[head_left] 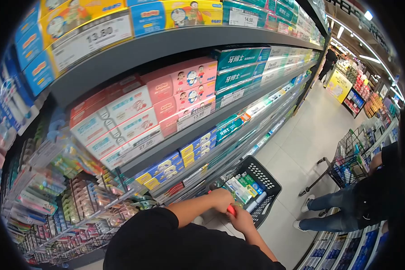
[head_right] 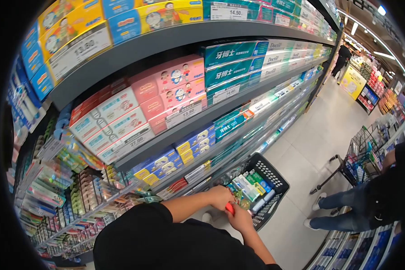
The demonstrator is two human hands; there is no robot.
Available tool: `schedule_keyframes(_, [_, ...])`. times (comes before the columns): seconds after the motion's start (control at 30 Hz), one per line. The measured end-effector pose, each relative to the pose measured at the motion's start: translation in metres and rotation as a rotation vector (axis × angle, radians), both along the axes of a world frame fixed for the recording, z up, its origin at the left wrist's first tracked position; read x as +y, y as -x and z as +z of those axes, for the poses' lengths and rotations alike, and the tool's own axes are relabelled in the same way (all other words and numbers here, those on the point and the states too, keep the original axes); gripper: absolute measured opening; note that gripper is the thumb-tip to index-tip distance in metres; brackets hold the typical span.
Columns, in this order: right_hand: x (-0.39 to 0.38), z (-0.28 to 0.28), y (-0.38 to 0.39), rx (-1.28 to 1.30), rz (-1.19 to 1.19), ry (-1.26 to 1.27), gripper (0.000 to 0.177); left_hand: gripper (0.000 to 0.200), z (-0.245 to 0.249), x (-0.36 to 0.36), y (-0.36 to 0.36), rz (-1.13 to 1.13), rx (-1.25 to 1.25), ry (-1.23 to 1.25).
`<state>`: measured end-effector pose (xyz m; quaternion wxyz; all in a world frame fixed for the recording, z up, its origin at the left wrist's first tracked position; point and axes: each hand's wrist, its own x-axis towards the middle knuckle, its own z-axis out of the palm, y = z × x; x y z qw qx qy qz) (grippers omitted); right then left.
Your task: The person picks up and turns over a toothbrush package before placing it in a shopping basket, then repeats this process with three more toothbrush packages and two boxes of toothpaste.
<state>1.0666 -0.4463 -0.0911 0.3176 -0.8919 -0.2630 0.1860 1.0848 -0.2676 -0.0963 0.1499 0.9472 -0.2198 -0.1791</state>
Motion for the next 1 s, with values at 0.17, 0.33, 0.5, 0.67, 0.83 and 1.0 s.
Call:
schedule_keyframes(0.17, [-0.008,-0.005,-0.040,-0.032,-0.022,-0.079,0.041,0.025,0.007,-0.008,-0.040,0.000,0.034,-0.024])
schedule_keyframes(0.33, [-0.010,-0.007,-0.069,-0.245,-0.080,0.005,0.038,0.021,0.008,-0.018,-0.080,0.013,0.008,-0.023])
schedule_keyframes(0.5, [-0.017,-0.011,-0.099,-0.331,-0.154,-0.037,0.037,0.020,0.006,-0.026,-0.114,-0.018,-0.060,0.022])
schedule_keyframes(0.67, [-0.026,-0.008,-0.132,-0.277,-0.199,-0.057,0.032,0.022,-0.010,-0.036,-0.152,-0.045,-0.063,0.007])
schedule_keyframes(0.83, [-0.035,-0.010,-0.164,-0.250,-0.212,-0.068,0.031,0.020,-0.004,-0.044,-0.179,-0.050,-0.091,0.002])
schedule_keyframes(1.0, [-0.046,-0.014,-0.196,-0.248,-0.219,-0.072,0.030,0.020,-0.002,-0.056,-0.210,-0.046,-0.083,0.002])
